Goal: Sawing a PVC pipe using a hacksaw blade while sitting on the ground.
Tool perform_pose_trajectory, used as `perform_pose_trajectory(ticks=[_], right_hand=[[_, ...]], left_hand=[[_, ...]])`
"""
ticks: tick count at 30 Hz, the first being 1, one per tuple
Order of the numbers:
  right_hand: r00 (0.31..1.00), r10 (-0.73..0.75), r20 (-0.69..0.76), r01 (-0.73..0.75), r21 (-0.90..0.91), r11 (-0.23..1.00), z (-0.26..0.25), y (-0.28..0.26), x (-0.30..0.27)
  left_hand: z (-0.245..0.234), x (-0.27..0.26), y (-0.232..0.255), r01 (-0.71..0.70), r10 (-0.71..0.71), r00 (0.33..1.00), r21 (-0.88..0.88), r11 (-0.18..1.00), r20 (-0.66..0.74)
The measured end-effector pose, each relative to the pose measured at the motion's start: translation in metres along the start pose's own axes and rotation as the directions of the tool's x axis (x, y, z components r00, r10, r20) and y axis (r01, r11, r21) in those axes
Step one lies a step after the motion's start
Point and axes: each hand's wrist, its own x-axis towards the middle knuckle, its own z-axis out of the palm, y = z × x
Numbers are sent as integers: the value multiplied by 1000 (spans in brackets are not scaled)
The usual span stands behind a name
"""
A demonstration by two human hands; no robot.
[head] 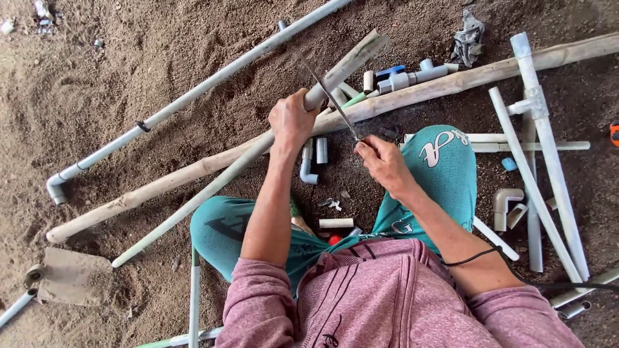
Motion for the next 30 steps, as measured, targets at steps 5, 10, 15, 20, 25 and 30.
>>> perform_pose_trajectory(ticks=[5, 10, 15, 20, 25, 30], right_hand=[[999, 44, -9, -43, 80, 996, 3, 12, 18], [998, 62, -7, -59, 229, 972, 11, -19, 18], [994, 108, 13, -108, 180, 978, 4, -2, 0], [985, 171, -6, -167, 175, 970, -1, -16, 16], [985, 172, 28, -173, 259, 950, 5, -18, 29], [980, 195, 45, -200, 196, 960, -2, 7, 3]], left_hand=[[21, -11, 1, -145, 158, 949, 70, 987, -271], [-1, -18, 2, -160, 162, 931, 35, 987, -327], [40, 5, -18, -78, 84, 960, 34, 996, -268], [65, -15, -4, -152, 184, 963, 166, 974, -199], [43, -23, 4, -134, 143, 962, 57, 989, -232], [36, -4, -4, -3, 4, 1000, 37, 999, -22]])
